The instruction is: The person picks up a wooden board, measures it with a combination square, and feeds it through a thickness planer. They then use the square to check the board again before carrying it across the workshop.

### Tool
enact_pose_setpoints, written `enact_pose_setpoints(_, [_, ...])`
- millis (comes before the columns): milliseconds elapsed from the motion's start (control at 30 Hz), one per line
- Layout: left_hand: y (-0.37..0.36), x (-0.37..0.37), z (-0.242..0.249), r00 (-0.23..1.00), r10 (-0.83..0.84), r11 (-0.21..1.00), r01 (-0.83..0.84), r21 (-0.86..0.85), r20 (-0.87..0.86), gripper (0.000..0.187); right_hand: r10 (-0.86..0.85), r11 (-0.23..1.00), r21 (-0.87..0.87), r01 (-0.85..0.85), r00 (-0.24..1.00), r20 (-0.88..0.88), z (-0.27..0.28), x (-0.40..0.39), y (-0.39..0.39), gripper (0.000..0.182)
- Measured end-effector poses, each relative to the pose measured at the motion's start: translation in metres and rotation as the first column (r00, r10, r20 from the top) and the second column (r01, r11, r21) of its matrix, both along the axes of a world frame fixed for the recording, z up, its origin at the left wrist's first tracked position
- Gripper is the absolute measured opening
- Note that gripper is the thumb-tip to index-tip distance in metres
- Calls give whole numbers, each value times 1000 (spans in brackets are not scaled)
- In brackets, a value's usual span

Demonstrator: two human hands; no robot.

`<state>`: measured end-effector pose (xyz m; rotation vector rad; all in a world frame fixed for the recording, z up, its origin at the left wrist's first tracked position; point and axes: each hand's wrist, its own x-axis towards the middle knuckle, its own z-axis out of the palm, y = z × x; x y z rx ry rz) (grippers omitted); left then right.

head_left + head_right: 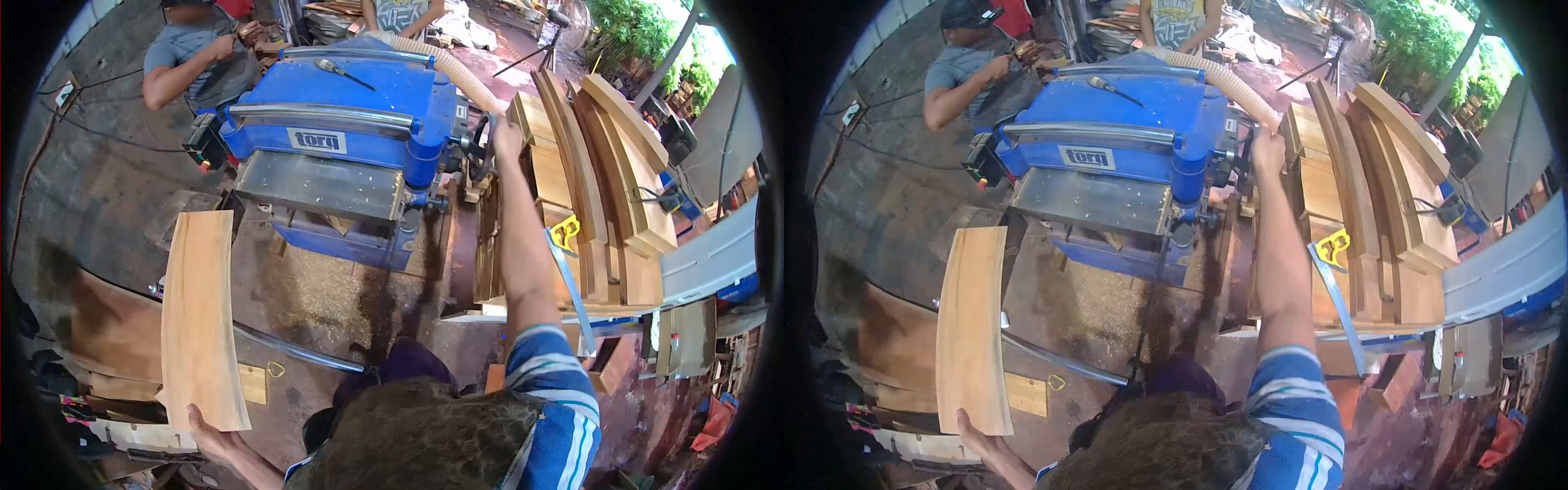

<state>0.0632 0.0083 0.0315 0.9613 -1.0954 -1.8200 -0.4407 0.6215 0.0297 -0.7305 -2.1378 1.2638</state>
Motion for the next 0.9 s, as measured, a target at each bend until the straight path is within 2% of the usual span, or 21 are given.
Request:
enact_pose_setpoints(33, [2, -3, 8, 1000, 15, 999, -14, -31, 27, 65, -7, 998, 56, 0, 992, 123, -17, -39, 18, 55])
enact_pose_setpoints(100, [8, -5, 21, 997, 53, 997, -49, -55, 58, 67, 127, 978, 106, -180, 916, 381, -24, -81, 36, 54])
enact_pose_setpoints(133, [10, -4, 25, 996, 55, 998, -52, -47, 64, 66, 127, 978, 80, -190, 859, 496, 26, -42, 4, 58])
enact_pose_setpoints(200, [8, 2, 26, 979, 115, 993, -113, -23, 168, 64, -61, 926, 377, -33, 970, 234, 33, 9, -35, 44])
enact_pose_setpoints(233, [14, 1, 20, 976, 136, 991, -133, -31, 170, 64, -77, 948, 308, 75, 997, -6, -10, 36, -50, 40])
enact_pose_setpoints(267, [10, -4, 19, 978, 146, 988, -135, -79, 148, 64, -2, 791, 590, 163, 965, -263, -105, 52, -42, 34])
enact_pose_setpoints(300, [10, 3, 22, 978, 142, 985, -125, -116, 154, 64, -65, 753, 609, 248, 950, -306, -182, 75, -52, 32])
enact_pose_setpoints(333, [10, 11, 29, 987, 77, 996, -72, -46, 141, 65, -323, 570, 769, 290, 939, -115, -251, 99, -55, 38])
enact_pose_setpoints(367, [12, 6, 31, 996, 19, 999, -22, 29, 93, 67, -72, 880, 476, -10, 985, 155, -260, 128, -61, 47])
enact_pose_setpoints(400, [16, 1, 36, 994, 37, 999, -40, 29, 98, 67, -47, 887, 457, -69, 970, 238, -260, 130, -79, 48])
enact_pose_setpoints(467, [23, -9, 46, 982, 98, 995, -96, -19, 164, 67, -38, 890, 431, -148, 918, 394, -225, 170, -105, 49])
enact_pose_setpoints(500, [26, -17, 48, 979, 111, 994, -108, -30, 169, 67, 47, 899, 422, -112, 986, 162, -179, 166, -114, 47])
enact_pose_setpoints(533, [30, -22, 51, 978, 128, 992, -124, -35, 162, 68, 135, 910, 405, -86, 986, -96, -131, 150, -118, 45])
enact_pose_setpoints(567, [36, -26, 55, 977, 144, 989, -137, -55, 160, 68, 157, 865, 502, -11, 956, -249, -90, 138, -115, 46])
enact_pose_setpoints(600, [43, -31, 59, 976, 156, 987, -147, -71, 151, 68, 191, 810, 581, 80, 901, -390, -50, 122, -106, 47])
enact_pose_setpoints(667, [45, -36, 64, 976, 174, 983, -164, -83, 133, 68, -11, 747, 588, 310, 890, -455, 12, 71, -75, 48])
enact_pose_setpoints(700, [34, -33, 61, 975, 177, 983, -167, -81, 134, 68, -170, 729, 604, 321, 940, -296, 32, 46, -57, 53])
enact_pose_setpoints(733, [14, -28, 57, 966, 200, 979, -192, -62, 164, 67, -171, 806, 587, 79, 980, 103, 42, 18, -32, 57])
enact_pose_setpoints(767, [1, -23, 53, 956, 222, 975, -217, -46, 192, 67, -46, 899, 415, -142, 910, 412, 52, -5, -18, 48])
enact_pose_setpoints(833, [-11, -15, 50, 955, 228, 973, -220, -66, 191, 65, -73, 899, 409, -157, 867, 494, 59, -37, -14, 42])
enact_pose_setpoints(900, [-25, -7, 47, 964, 187, 979, -166, -118, 190, 64, -8, 802, 462, -380, 765, 644, 50, -56, 2, 40])
